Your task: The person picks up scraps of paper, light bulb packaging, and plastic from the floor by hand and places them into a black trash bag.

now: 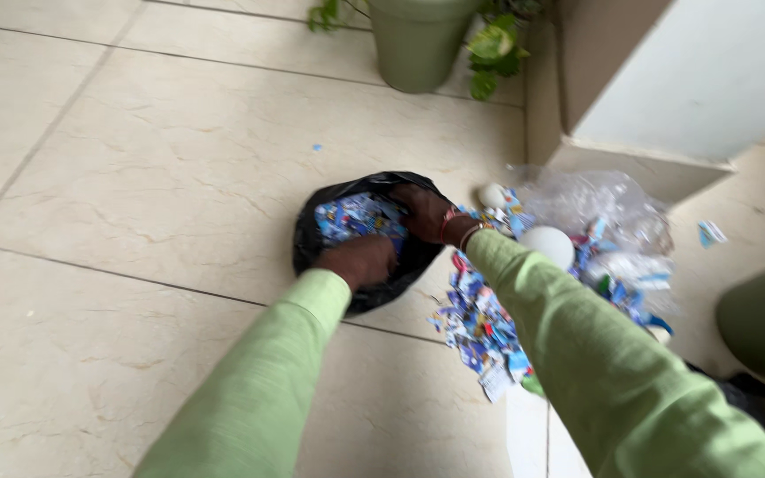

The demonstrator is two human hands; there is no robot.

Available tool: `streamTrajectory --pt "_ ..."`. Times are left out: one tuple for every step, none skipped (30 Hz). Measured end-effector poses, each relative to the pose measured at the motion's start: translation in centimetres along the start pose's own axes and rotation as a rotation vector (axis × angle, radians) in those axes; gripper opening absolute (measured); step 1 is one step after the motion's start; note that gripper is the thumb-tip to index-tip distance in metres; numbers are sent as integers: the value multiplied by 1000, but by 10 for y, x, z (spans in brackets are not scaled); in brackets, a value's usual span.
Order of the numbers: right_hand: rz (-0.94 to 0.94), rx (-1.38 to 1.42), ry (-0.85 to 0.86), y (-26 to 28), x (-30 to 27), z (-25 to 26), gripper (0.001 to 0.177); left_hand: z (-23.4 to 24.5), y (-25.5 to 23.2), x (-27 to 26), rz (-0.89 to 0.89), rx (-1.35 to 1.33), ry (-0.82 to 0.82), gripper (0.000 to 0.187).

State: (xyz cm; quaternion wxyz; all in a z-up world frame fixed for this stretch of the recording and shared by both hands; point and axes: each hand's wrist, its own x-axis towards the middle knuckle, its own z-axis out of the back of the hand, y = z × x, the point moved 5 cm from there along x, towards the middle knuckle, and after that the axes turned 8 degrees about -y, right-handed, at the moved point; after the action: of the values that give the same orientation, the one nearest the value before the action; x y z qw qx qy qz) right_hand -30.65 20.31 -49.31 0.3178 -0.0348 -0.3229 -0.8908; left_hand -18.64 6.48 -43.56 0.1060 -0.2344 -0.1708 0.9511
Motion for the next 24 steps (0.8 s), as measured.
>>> streamTrajectory --pt "-30 74 28 0 -4 8 56 8 -4 7 -21 -3 -59 33" --pt "-19 70 36 1 -7 19 48 18 -10 15 -43 -7 -118 34" --pt "-6 65 43 3 -8 33 39 30 -17 17 -97 -19 -191 32" --pt "8 60 50 4 -12 51 31 41 -29 19 -151 -33 -263 30" --pt "-51 49 25 0 -18 70 31 49 -39 19 -141 -52 -275 26" --pt "-111 37 0 -4 -24 89 31 59 -48 19 -130 -72 -286 25" --pt "-47 9 -44 -4 -28 109 33 66 -62 17 -157 -94 -302 27" --pt "18 -19 -87 -5 -39 131 34 71 -76 15 -183 -116 -318 29" --pt "-47 -14 -101 -12 -51 149 35 75 -91 14 -214 -137 -335 33" --pt "-112 -9 -115 -18 -65 167 36 73 -105 12 -243 -148 -318 37" --pt "-171 -6 -135 -24 -78 185 37 73 -121 14 -275 -156 -308 42" --pt "-270 -20 -131 -31 -92 200 40 71 -137 16 -306 -163 -297 47" --pt "-372 -27 -124 -36 -108 214 43 67 -150 17 -323 -163 -275 51" --pt "-474 -32 -116 -42 -124 226 45 62 -164 19 -339 -163 -253 55" --pt "-545 -43 -108 -46 -138 236 47 59 -178 22 -355 -160 -235 59" --pt "-616 -53 -100 -52 -152 243 49 55 -191 24 -393 -142 -238 61" --pt "-688 -58 -89 -60 -166 249 51 49 -201 25 -428 -122 -239 63" --pt "-633 -83 -94 -64 -173 252 50 43 -212 26 -463 -103 -240 65" --pt "-583 -107 -103 -71 -180 254 49 39 -222 28 -506 -115 -233 67" --pt "-532 -133 -112 -79 -189 259 47 37 -231 30 -550 -128 -225 70" --pt "-576 -176 -78 -91 -198 258 48 35 -241 31 -593 -143 -213 72" --pt "-621 -218 -44 -103 -200 250 48 35 -248 34 -561 -148 -190 74" --pt "-609 -216 -72 -111 -198 242 48 37 -253 37 -525 -155 -164 77" --pt "-598 -215 -101 -117 -195 232 49 40 -260 38 -488 -160 -139 79"
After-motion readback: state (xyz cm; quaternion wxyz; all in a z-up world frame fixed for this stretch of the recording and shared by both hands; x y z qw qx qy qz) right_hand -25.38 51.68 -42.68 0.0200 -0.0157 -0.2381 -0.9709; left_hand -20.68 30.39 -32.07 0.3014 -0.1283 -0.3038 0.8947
